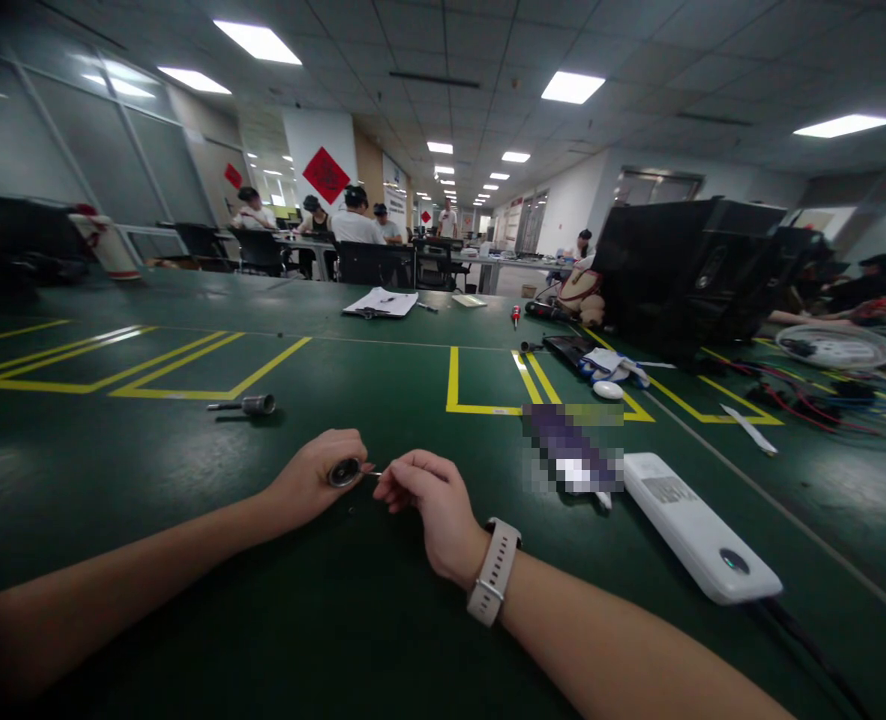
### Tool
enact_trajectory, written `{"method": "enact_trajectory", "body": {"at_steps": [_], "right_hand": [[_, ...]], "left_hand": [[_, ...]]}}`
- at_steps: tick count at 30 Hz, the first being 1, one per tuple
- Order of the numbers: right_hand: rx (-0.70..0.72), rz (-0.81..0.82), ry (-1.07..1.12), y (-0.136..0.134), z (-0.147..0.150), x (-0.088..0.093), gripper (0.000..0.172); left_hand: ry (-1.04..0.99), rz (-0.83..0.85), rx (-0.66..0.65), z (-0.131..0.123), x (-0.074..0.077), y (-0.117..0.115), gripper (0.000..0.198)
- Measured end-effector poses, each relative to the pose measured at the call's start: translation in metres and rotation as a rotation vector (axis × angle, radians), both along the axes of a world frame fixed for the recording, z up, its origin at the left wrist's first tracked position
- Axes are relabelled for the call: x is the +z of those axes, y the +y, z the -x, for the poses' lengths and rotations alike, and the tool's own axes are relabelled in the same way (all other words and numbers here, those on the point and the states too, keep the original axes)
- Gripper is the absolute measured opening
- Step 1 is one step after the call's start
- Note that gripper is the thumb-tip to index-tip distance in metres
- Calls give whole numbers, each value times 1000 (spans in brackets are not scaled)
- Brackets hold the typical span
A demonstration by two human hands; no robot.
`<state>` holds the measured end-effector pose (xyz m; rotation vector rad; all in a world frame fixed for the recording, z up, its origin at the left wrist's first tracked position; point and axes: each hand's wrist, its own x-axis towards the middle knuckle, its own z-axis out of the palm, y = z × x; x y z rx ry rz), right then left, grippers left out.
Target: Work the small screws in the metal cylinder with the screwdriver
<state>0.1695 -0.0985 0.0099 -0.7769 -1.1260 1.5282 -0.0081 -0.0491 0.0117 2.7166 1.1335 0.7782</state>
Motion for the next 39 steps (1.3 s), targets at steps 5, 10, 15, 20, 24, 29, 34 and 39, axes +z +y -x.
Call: {"method": "enact_trajectory", "body": {"at_steps": [5, 10, 15, 20, 24, 29, 34, 39], "right_hand": [[52, 50, 93, 5, -2, -1, 17], [-8, -42, 36, 0, -2, -3, 16], [-49, -162, -144, -4, -1, -2, 17], [-29, -157, -149, -3, -2, -3, 18], [-82, -263, -272, -6, -4, 0, 19], [-102, -370, -451, -12, -2, 6, 19], [-131, -386, -468, -12, -1, 7, 20], [-127, -304, -381, -8, -4, 6, 22]], "left_hand": [[-46, 41, -87, 1, -1, 1, 14], [-21, 34, -64, 0, -2, 3, 12], [23, 20, -19, -2, -1, 2, 13], [66, 22, -21, -2, 0, 1, 11], [106, 22, -26, -3, -1, 2, 10], [118, 37, -12, -2, -2, 3, 9], [134, 42, -16, -2, -1, 1, 7], [130, 65, -1, -1, -2, 3, 8]]}}
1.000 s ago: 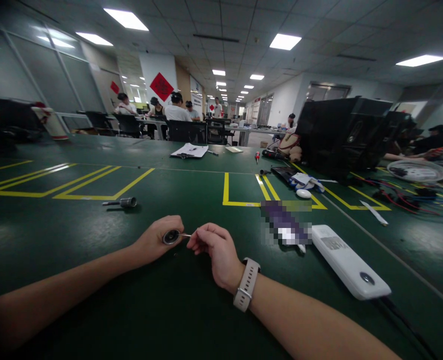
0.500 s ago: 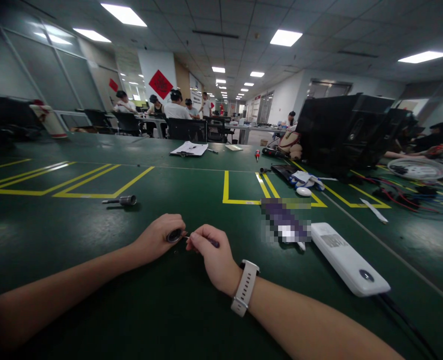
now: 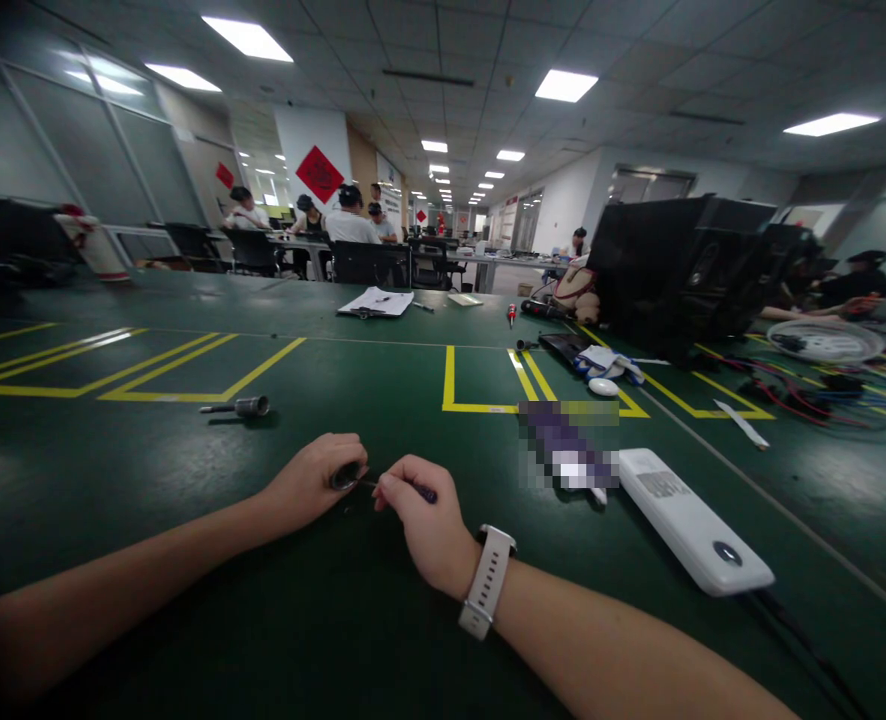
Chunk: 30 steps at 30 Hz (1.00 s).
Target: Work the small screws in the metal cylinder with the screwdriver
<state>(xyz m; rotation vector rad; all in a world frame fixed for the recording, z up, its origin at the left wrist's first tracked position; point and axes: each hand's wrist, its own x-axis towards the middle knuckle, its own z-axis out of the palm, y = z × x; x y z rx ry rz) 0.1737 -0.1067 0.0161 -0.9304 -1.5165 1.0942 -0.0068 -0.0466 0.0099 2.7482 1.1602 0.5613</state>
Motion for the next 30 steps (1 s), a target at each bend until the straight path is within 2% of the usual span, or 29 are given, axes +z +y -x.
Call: {"method": "enact_trajectory", "body": {"at_steps": [12, 20, 30], "right_hand": [[-13, 17, 47, 1, -2, -3, 21], [-55, 55, -35, 4, 0, -7, 22], [-3, 52, -26, 3, 1, -6, 20]], "left_hand": [[-23, -11, 18, 0, -1, 2, 9], [-19, -23, 33, -2, 0, 1, 10], [-59, -15, 37, -3, 1, 0, 10]]}}
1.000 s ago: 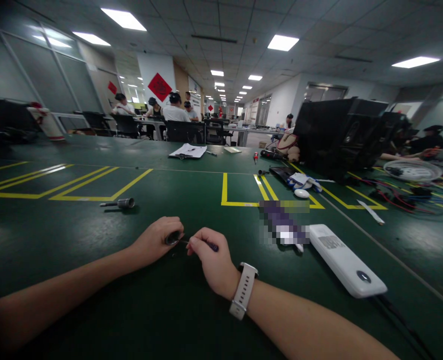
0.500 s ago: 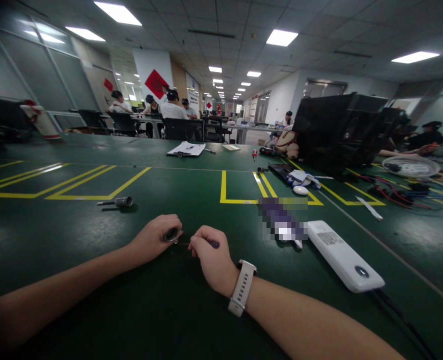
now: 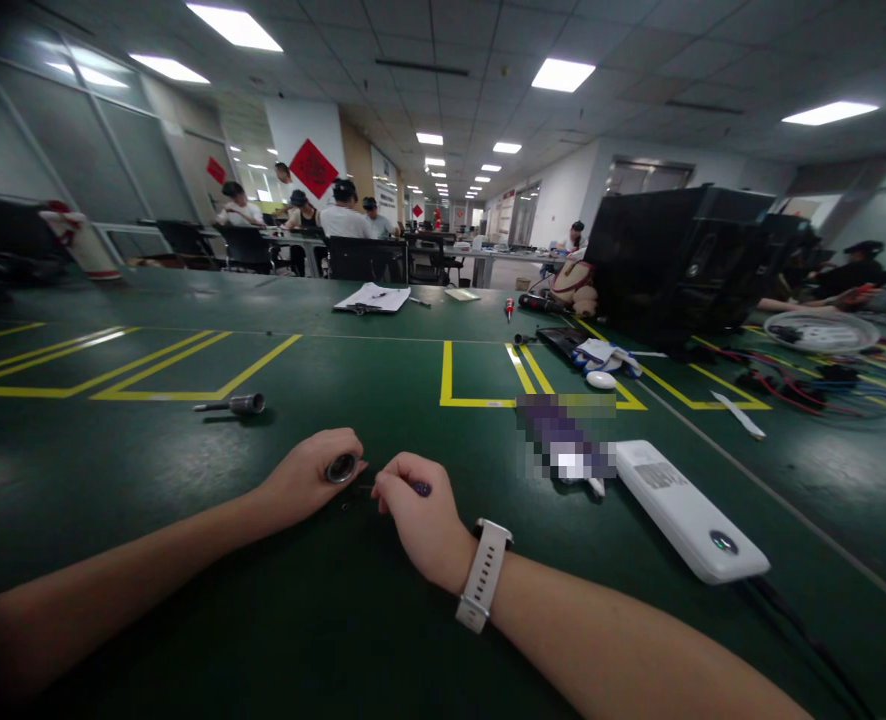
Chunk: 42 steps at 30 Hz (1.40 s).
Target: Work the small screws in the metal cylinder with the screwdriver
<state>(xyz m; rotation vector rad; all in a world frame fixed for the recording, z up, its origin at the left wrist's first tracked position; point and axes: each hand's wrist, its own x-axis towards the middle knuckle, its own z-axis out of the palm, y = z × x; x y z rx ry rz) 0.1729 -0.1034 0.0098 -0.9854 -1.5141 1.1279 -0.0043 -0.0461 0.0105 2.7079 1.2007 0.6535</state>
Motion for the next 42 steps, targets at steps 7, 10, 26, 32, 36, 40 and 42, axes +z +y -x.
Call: {"method": "enact_trajectory", "body": {"at_steps": [7, 10, 26, 32, 36, 40, 42], "right_hand": [[-40, -81, 33, -4, -2, 5, 23], [-6, -126, 16, -7, -3, 8, 22], [96, -269, -130, -6, 2, 1, 11], [157, -283, -136, -6, 0, 5, 15], [63, -266, -173, -7, 0, 6, 20], [16, -231, -127, -8, 0, 8, 21], [1, -240, -109, -9, 0, 8, 19]], "left_hand": [[-20, 20, 1, 1, -1, 2, 10], [-33, 38, 7, 1, -1, 2, 11], [-87, 44, 18, 1, -2, 3, 13], [-47, 8, -20, 0, 0, 1, 17], [-31, 14, -25, -1, -1, 1, 15], [-44, 44, -7, 1, -2, 2, 15], [-46, 46, -10, 1, -2, 2, 13]]}}
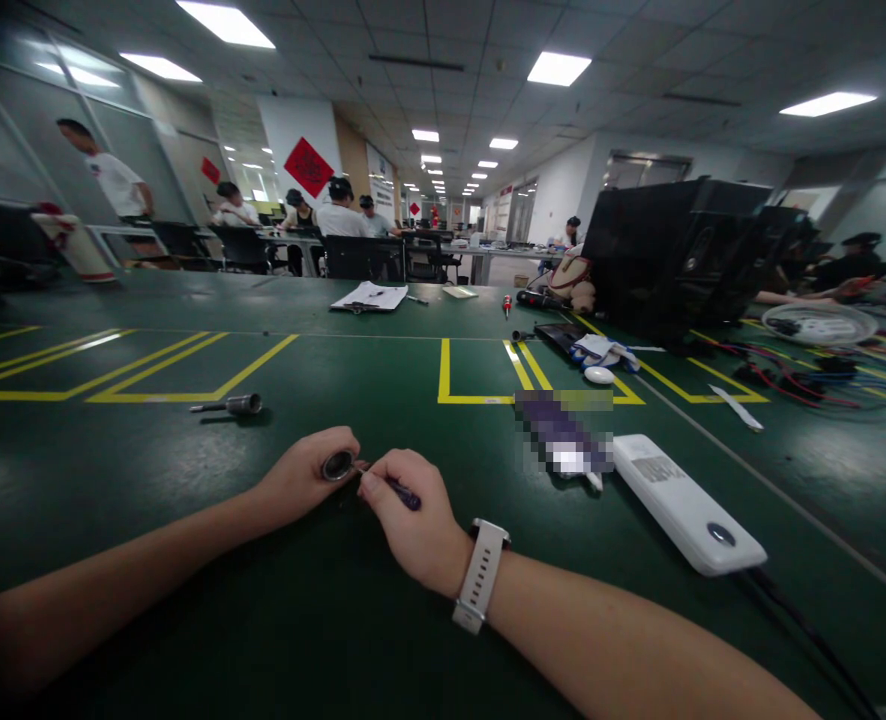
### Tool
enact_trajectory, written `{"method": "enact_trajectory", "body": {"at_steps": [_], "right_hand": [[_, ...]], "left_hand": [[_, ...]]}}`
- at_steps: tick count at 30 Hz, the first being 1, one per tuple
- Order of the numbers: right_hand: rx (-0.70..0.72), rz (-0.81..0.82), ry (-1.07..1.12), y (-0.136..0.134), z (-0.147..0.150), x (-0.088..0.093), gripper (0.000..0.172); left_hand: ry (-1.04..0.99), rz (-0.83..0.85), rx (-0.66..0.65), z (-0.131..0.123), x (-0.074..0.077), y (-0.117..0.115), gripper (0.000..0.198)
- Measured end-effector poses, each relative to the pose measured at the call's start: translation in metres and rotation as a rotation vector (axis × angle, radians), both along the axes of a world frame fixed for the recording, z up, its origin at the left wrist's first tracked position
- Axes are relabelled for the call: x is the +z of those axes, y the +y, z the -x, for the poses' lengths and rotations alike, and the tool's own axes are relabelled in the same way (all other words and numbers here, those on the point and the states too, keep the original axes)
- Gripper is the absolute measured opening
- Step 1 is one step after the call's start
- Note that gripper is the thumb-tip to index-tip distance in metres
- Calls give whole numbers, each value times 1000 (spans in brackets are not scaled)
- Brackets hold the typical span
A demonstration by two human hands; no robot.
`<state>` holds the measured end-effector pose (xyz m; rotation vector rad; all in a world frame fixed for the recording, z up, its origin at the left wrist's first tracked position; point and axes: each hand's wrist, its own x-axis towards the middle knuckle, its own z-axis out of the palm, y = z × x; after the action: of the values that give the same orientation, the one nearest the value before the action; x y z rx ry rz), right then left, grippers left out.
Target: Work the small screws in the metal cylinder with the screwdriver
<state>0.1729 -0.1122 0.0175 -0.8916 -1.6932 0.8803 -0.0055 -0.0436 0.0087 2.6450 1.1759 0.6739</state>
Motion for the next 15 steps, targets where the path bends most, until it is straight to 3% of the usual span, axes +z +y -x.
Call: {"method": "enact_trajectory", "body": {"at_steps": [7, 15], "right_hand": [[36, 61, 30, 4, 0, -2, 19], [143, 511, 544, 22, -1, -9, 16]], "left_hand": [[50, -44, -29, -1, 1, -1, 11], [89, -41, -51, 2, 3, -2, 9]]}}
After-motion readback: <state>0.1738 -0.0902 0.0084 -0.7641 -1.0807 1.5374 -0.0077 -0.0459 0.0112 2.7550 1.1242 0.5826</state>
